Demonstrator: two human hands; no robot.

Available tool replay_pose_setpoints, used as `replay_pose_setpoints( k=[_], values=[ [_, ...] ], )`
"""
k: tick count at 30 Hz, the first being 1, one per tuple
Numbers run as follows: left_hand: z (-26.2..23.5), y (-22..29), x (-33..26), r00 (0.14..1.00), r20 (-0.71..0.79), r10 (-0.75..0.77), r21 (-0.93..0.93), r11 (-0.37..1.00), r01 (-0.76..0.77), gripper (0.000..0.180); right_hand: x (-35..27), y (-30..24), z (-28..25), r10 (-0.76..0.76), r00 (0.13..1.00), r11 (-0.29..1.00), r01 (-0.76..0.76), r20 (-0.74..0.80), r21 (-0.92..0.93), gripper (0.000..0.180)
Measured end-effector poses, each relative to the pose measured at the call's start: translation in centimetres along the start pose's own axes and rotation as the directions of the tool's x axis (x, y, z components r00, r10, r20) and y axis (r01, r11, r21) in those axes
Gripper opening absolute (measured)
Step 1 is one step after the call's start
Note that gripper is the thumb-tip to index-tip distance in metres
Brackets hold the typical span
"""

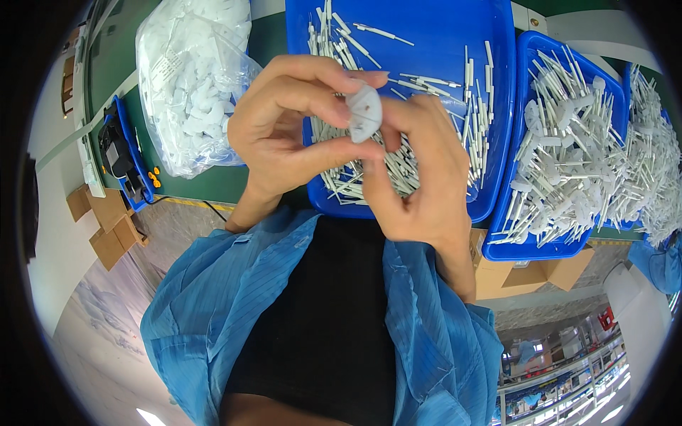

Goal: The person repeatedly picks up small white plastic components from a blue bin and a plastic bag, then inserts a rod into a cap-like piece by hand. The assembled units are placed into a second blue bin on the right. The process is continuous and repetitive throughout the clip.

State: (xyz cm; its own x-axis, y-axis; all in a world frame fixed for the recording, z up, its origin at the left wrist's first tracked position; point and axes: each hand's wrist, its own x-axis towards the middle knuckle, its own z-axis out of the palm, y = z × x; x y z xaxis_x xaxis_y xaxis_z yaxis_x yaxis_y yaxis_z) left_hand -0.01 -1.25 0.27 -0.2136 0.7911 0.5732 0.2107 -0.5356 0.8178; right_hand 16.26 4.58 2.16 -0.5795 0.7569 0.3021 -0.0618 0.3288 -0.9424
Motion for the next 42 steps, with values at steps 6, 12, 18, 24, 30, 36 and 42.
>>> replay_pose_setpoints(
  k=[6, 12, 18, 24, 30, 36, 42],
  values=[
    [1.5, 0.2, -0.1, 0.985, -0.053, 0.164, 0.262, 0.954, -0.144, 0.014, -0.4, 1.0, -0.9, 0.242, 0.966, 0.941, -0.258, 0.096, 0.22, 0.015],
    [1.6, -0.1, -0.2, 0.965, 0.044, 0.259, 0.329, 0.908, -0.258, 0.016, -0.5, -1.5, -1.2, 0.404, 0.91, 0.91, -0.41, -0.093, -0.057, 0.029],
    [0.4, -0.2, 0.2, 0.985, 0.065, 0.159, 0.101, 0.981, -0.166, 0.026, 1.3, -1.6, -4.3, 0.393, 0.875, 0.691, -0.484, -0.284, -0.537, 0.021],
    [-0.4, -1.6, 0.0, 0.984, 0.089, 0.153, -0.019, 0.988, -0.152, 0.045, 2.7, 3.4, -3.9, 0.358, 0.907, 0.52, -0.391, -0.222, -0.759, 0.017],
    [0.6, 0.3, -0.2, 0.994, -0.061, -0.088, -0.023, 0.996, 0.087, 0.054, 1.9, 3.3, -2.9, 0.383, 0.905, 0.61, -0.398, -0.185, -0.685, 0.016],
    [-0.5, -0.3, 0.0, 0.995, 0.094, 0.039, 0.195, 0.979, -0.056, 0.057, 1.0, -0.2, -4.4, 0.417, 0.888, 0.886, -0.445, -0.195, -0.132, 0.011],
    [-0.3, -0.3, 0.3, 0.992, 0.124, -0.017, 0.248, 0.969, -0.014, 0.045, 0.2, -2.0, -3.5, 0.483, 0.875, 0.867, -0.477, -0.006, 0.146, 0.024]
  ],
)
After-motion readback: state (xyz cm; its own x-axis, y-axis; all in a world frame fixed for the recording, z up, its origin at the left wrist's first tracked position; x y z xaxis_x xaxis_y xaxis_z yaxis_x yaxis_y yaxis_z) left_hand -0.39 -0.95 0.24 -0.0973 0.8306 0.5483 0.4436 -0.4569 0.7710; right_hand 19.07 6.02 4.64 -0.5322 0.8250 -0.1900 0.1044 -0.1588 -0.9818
